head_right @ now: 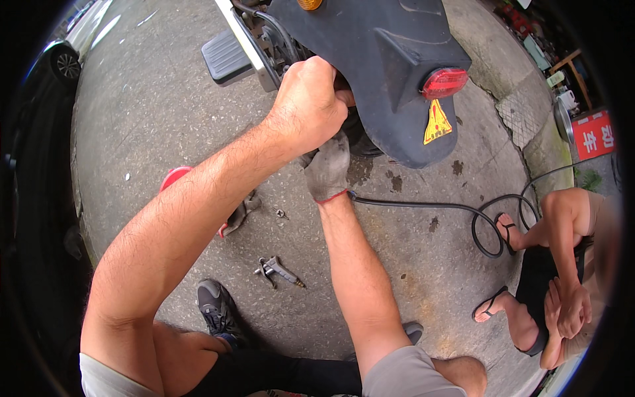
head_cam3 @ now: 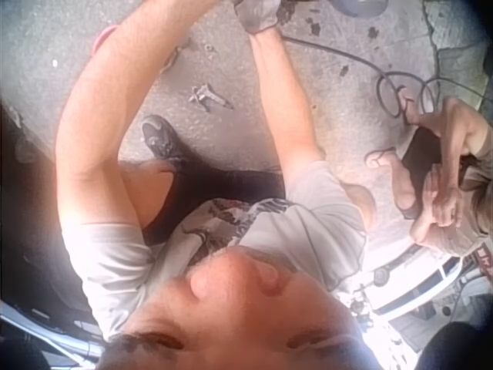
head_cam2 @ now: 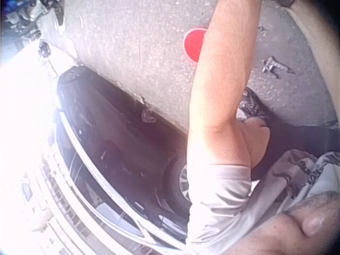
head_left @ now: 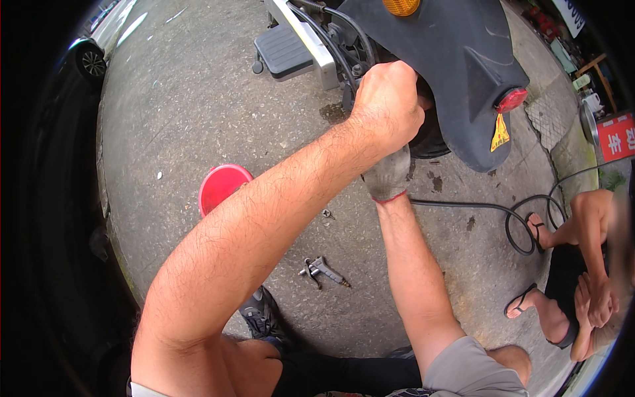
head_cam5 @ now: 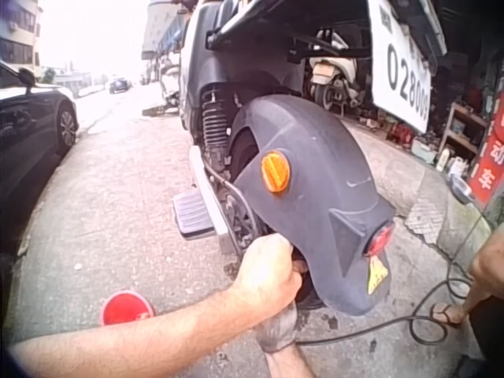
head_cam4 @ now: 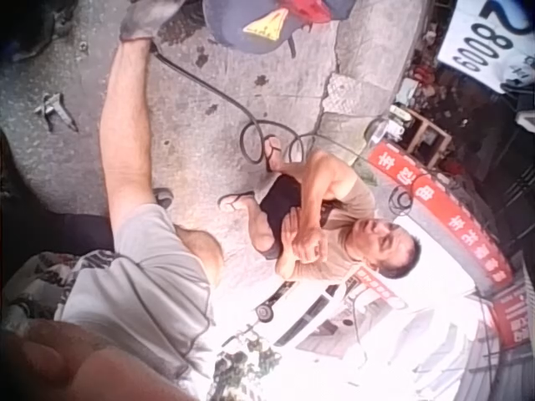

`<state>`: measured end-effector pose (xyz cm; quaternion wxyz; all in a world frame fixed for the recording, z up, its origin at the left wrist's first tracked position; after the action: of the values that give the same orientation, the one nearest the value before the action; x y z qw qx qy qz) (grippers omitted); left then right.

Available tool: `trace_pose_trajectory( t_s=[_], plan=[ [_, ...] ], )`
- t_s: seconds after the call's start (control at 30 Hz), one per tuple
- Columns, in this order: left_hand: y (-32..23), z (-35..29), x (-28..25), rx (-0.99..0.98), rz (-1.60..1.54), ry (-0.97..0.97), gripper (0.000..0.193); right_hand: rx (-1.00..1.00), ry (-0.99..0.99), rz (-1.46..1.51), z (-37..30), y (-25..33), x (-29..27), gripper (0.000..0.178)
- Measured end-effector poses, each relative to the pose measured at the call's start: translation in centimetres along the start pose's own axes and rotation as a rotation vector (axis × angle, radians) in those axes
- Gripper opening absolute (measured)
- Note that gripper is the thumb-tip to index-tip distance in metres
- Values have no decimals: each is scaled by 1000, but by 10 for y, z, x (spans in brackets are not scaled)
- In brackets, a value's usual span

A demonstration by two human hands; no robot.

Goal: Cleaning and repairing the rear wheel and motor hub of an electric motorcycle.

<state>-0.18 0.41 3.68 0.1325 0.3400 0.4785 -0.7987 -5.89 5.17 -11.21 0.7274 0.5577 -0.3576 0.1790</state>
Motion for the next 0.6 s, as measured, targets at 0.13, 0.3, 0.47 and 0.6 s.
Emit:
trace_pose_trajectory(
  t_s=[0.13,0.3,0.47,0.6],
  plan=[
    [0,0,0,5,17,13,15,36,-63,114,0,-3,-4,32],
    [1,0,0,31,20,11,13,-164,34,-399,2,-5,-8,31],
    [2,0,1,30,-24,-4,14,-113,18,-284,3,-11,-15,30],
    [2,1,2,3,-10,1,15,-267,52,-611,5,-10,-18,29]
  ],
)
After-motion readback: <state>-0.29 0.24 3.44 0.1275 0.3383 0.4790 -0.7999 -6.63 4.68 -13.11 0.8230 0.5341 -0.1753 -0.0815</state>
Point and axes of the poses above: each hand's wrist, its own z-axis towards the middle knuckle, its own x-axis out of the palm, y = z × x, the point moved 2 cm from there along z, towards the middle knuckle, and after that the axes turned 8 degrees about z, right-handed, at the moved point
